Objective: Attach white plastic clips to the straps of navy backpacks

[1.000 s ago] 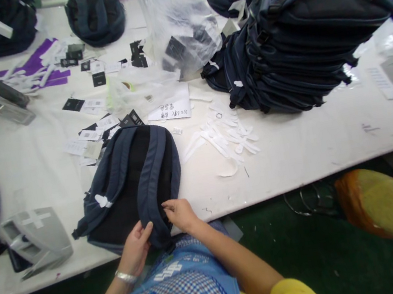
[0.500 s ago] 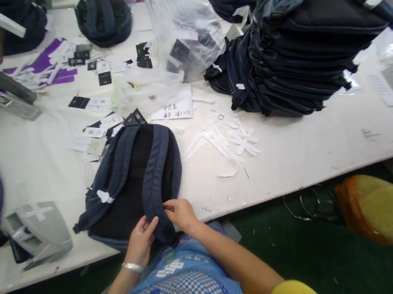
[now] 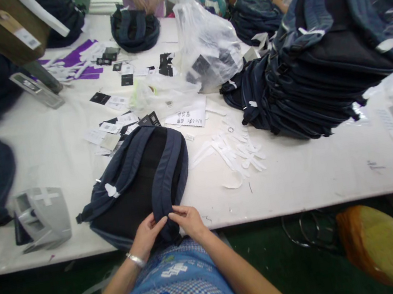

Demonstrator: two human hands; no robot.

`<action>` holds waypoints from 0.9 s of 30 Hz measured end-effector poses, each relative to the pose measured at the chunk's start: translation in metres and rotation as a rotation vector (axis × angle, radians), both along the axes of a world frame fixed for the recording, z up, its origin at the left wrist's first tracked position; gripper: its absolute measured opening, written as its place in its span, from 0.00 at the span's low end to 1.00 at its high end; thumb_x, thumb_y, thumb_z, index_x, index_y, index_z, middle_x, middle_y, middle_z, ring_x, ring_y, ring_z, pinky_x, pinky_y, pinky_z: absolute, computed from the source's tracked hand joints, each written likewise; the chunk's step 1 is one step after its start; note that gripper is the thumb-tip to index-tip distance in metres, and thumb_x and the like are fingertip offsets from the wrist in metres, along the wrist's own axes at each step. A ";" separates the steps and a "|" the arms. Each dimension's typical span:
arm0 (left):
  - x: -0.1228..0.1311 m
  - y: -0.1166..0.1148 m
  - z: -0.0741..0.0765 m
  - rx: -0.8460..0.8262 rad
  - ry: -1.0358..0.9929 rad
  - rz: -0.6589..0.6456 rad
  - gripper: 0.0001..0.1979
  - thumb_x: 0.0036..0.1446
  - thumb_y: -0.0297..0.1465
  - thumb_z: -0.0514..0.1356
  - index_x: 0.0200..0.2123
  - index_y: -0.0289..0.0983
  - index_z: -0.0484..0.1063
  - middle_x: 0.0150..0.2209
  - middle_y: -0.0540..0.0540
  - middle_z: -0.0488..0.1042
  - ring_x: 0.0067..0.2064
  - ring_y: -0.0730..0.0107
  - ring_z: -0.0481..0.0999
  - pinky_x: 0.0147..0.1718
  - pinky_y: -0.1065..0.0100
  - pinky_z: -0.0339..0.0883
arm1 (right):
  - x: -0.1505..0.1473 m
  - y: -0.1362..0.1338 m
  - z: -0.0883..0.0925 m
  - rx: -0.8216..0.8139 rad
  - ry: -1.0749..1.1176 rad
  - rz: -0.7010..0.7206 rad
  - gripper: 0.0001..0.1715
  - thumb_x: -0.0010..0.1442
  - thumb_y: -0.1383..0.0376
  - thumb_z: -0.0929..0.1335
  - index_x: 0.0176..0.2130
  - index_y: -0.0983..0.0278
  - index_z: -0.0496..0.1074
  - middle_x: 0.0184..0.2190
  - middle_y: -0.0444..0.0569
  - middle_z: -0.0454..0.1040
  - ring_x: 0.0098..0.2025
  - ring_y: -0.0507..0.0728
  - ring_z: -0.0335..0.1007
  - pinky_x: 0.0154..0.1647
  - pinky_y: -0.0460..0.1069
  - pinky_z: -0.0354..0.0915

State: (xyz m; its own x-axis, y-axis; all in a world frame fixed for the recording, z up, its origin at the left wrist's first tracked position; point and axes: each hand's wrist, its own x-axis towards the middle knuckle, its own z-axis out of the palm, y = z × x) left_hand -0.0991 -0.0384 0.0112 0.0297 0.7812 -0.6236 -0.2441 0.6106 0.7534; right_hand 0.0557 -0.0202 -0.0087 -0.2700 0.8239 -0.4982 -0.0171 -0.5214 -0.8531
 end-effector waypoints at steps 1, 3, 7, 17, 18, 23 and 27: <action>-0.001 -0.001 -0.003 0.000 -0.011 0.012 0.25 0.46 0.40 0.67 0.46 0.33 0.73 0.46 0.39 0.77 0.49 0.54 0.76 0.51 0.56 0.67 | -0.005 -0.002 -0.002 -0.012 -0.024 -0.036 0.27 0.51 0.51 0.71 0.46 0.64 0.75 0.41 0.50 0.79 0.46 0.61 0.74 0.51 0.57 0.68; -0.002 -0.002 -0.011 -0.018 -0.010 0.036 0.26 0.46 0.40 0.67 0.46 0.33 0.72 0.45 0.39 0.78 0.47 0.54 0.77 0.51 0.55 0.68 | -0.013 -0.005 -0.005 0.009 -0.105 -0.073 0.26 0.51 0.52 0.71 0.44 0.66 0.75 0.39 0.51 0.79 0.41 0.59 0.75 0.46 0.54 0.70; -0.006 0.000 -0.025 -0.101 0.005 0.013 0.24 0.44 0.40 0.68 0.43 0.34 0.74 0.41 0.39 0.80 0.45 0.55 0.78 0.50 0.55 0.69 | 0.005 0.010 -0.011 0.179 -0.278 0.068 0.18 0.53 0.56 0.70 0.41 0.63 0.76 0.34 0.48 0.79 0.35 0.56 0.75 0.40 0.50 0.71; -0.005 0.014 -0.019 -0.050 -0.012 0.132 0.28 0.38 0.38 0.72 0.44 0.35 0.73 0.45 0.41 0.78 0.47 0.57 0.77 0.51 0.59 0.70 | 0.207 0.086 -0.005 0.348 -1.140 0.104 0.15 0.56 0.72 0.64 0.42 0.65 0.76 0.43 0.55 0.76 0.48 0.60 0.70 0.51 0.54 0.63; -0.004 0.014 -0.023 -0.064 -0.028 0.141 0.28 0.38 0.37 0.72 0.44 0.35 0.73 0.44 0.41 0.79 0.46 0.57 0.78 0.50 0.59 0.70 | 0.215 0.082 -0.006 0.348 -1.134 0.148 0.14 0.53 0.72 0.66 0.41 0.63 0.76 0.44 0.55 0.76 0.49 0.60 0.70 0.52 0.54 0.62; -0.001 0.015 -0.032 -0.139 -0.072 0.154 0.29 0.37 0.36 0.72 0.44 0.34 0.72 0.42 0.41 0.79 0.45 0.59 0.78 0.48 0.60 0.71 | 0.222 0.071 -0.013 0.354 -1.069 0.278 0.02 0.51 0.69 0.70 0.30 0.62 0.74 0.37 0.52 0.78 0.48 0.61 0.69 0.54 0.56 0.59; 0.003 0.016 -0.023 -0.173 -0.087 0.162 0.28 0.41 0.35 0.71 0.46 0.35 0.71 0.44 0.41 0.79 0.45 0.62 0.78 0.49 0.64 0.70 | 0.198 0.086 -0.013 0.256 -0.696 -0.001 0.16 0.62 0.54 0.62 0.40 0.63 0.70 0.43 0.54 0.77 0.45 0.59 0.73 0.47 0.56 0.67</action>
State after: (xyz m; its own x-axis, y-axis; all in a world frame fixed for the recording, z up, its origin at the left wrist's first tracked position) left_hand -0.0962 -0.0224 -0.0116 -0.0276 0.6620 -0.7490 -0.4090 0.6762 0.6128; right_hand 0.2542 0.0654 -0.0213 0.0388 0.9373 -0.3464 0.5716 -0.3052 -0.7617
